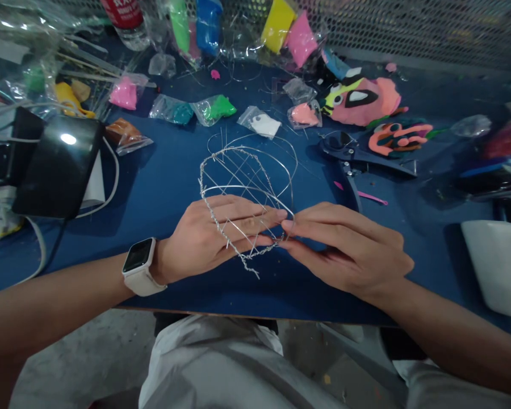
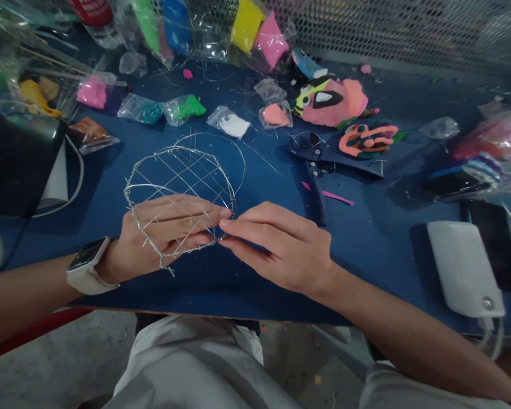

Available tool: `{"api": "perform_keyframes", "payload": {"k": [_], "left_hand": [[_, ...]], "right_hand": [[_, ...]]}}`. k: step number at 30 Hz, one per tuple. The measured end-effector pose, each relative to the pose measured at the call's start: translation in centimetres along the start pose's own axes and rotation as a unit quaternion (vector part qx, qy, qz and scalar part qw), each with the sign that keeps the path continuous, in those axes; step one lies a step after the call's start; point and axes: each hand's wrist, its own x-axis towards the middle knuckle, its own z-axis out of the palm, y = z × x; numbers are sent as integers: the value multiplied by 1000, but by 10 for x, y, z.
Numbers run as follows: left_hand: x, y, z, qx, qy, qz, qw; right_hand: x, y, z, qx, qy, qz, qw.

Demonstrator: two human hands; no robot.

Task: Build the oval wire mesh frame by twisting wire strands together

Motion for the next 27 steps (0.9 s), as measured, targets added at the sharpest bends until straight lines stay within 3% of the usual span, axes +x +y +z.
{"api": "perform_keyframes", "payload": {"k": [4, 12, 19, 27], "left_hand": [[0, -1, -1, -2, 4, -16, 1000], [-1, -1, -4, 3, 21, -53, 998], [1, -1, -6, 19, 30, -46, 998], [0, -2, -8, 10, 32, -62, 998]], "right_hand": [[0, 2, 2, 1, 15, -6, 1000], [1, 8, 4, 49, 31, 47, 997], [1, 7, 2, 53, -3, 66, 996], [0, 9, 3, 36, 34, 46, 998]]}}
